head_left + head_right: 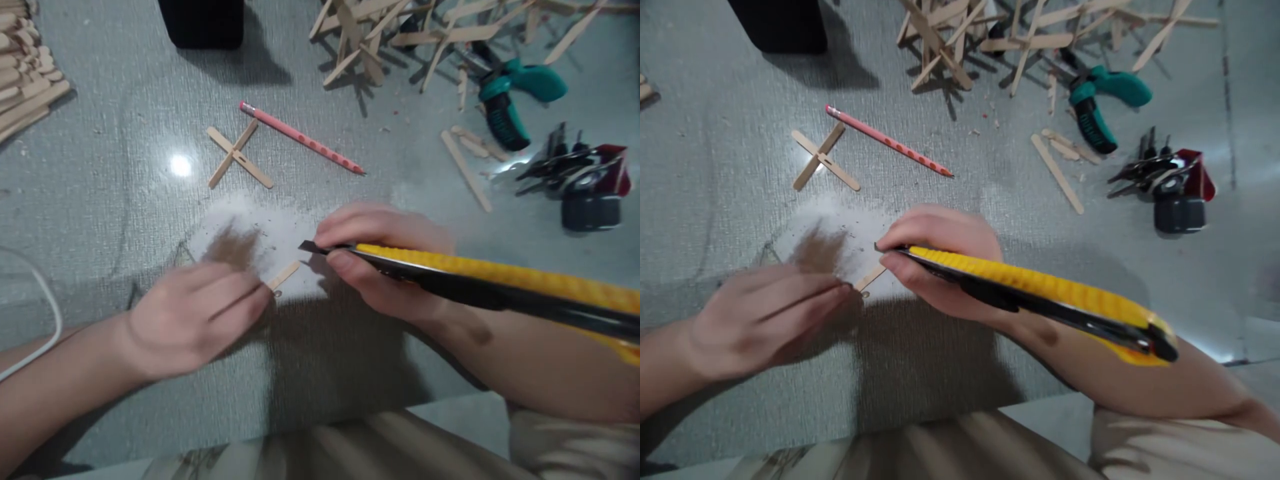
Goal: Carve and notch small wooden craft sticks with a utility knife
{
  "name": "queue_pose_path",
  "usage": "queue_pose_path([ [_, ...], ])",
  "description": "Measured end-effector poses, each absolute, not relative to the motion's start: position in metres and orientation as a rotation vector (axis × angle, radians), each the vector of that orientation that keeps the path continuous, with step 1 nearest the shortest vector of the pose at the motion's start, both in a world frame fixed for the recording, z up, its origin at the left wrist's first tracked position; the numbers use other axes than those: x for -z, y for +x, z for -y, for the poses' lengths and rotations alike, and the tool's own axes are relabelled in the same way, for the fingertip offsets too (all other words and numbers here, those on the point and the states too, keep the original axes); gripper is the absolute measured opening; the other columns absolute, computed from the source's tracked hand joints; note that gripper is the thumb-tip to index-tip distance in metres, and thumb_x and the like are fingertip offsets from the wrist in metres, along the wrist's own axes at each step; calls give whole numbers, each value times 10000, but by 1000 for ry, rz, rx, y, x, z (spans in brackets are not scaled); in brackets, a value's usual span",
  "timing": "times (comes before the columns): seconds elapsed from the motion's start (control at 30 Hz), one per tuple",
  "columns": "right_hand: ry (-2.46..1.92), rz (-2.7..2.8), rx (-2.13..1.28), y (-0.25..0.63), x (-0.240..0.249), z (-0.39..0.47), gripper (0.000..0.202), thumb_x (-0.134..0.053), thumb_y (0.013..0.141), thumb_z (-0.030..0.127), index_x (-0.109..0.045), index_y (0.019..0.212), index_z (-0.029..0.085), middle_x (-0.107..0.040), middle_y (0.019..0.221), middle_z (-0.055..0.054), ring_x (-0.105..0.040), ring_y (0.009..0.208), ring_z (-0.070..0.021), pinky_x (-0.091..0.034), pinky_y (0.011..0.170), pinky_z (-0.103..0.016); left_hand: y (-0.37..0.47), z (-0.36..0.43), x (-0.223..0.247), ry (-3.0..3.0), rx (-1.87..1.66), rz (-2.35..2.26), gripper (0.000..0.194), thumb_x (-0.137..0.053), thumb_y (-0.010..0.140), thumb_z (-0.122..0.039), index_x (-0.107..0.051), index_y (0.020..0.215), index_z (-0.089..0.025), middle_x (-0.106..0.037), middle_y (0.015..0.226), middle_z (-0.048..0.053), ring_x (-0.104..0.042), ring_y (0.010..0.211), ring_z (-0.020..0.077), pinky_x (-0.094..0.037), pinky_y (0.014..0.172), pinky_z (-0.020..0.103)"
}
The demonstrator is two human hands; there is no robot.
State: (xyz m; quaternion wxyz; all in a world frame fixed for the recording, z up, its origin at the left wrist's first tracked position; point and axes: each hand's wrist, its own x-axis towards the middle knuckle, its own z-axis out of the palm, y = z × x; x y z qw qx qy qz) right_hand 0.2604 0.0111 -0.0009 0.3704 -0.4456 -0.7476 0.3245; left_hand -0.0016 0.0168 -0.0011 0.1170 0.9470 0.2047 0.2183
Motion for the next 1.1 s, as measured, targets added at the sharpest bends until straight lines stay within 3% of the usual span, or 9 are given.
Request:
queue_pose_path([
  [0.1, -1215, 1882, -855, 260, 3, -10, 105, -693, 939, 221, -764, 919, 296, -818, 928, 1, -779, 861, -195, -629, 800, -317, -2, -28, 5, 2716, -556, -654, 251, -648, 993, -289, -669, 1216, -174, -743, 1190, 124, -698, 1079, 304, -598, 881, 486],
  [0.17, -1223, 1868, -843, 260, 5, -10, 118, -694, 945, 217, -780, 935, 297, -822, 928, 13, -783, 852, -183, -626, 785, -299, -2, -33, 7, 2726, -454, -617, 356, -642, 986, -323, -645, 1326, -217, -674, 1355, 148, -602, 1290, 376, -518, 1054, 608],
  [0.23, -1215, 1845, -816, 261, 8, -9, 136, -695, 948, 206, -793, 947, 301, -822, 926, 24, -784, 851, -170, -621, 786, -283, -3, -35, 8, 2737, -338, -607, 409, -624, 982, -338, -616, 1386, -272, -592, 1479, 130, -492, 1421, 395, -378, 1184, 687],
  [0.33, -1189, 1822, -826, 263, 9, -9, 138, -710, 945, 206, -798, 973, 309, -821, 927, 35, -782, 856, -151, -610, 789, -256, -6, -36, 9, 2723, -253, -624, 430, -618, 982, -398, -600, 1405, -321, -509, 1565, 104, -394, 1498, 402, -248, 1239, 737],
  [0.4, -1147, 1831, -858, 265, 9, -9, 122, -722, 941, 221, -794, 987, 308, -818, 919, 36, -777, 845, -148, -604, 769, -247, -8, -38, 10, 2689, -307, -625, 408, -627, 991, -462, -634, 1369, -310, -557, 1508, 112, -423, 1469, 402, -248, 1236, 740],
  [0.5, -1105, 1848, -887, 268, 11, -8, 114, -717, 948, 236, -792, 1004, 300, -812, 910, 21, -771, 830, -161, -597, 735, -260, -12, -43, 8, 2610, -479, -616, 195, -657, 1007, -437, -739, 1103, -288, -730, 1174, 50, -625, 1201, 302, -362, 1192, 635],
  [0.6, -1066, 1857, -924, 270, 12, -8, 107, -706, 954, 242, -784, 1010, 290, -801, 882, 10, -759, 789, -162, -583, 697, -268, -14, -46, 4, 2547, -556, -627, 179, -644, 1032, -330, -733, 889, -267, -750, 944, -9, -668, 907, 193, -479, 988, 466],
  [0.77, -1079, 1926, -991, 267, 5, -11, 65, -706, 946, 245, -760, 931, 278, -784, 794, 5, -743, 696, -157, -582, 635, -259, -11, -43, 3, 2579, -500, -564, 160, -649, 1023, -313, -752, 922, -243, -754, 935, 2, -651, 811, 159, -455, 776, 362],
  [1.1, -938, 2055, -1039, 257, -2, -9, 27, -749, 916, 184, -729, 930, 196, -809, 834, -36, -781, 762, -154, -614, 714, -235, -9, -40, 10, 2495, -459, -603, 197, -587, 1045, -263, -764, 961, -243, -755, 927, 9, -640, 821, 177, -427, 763, 355],
])
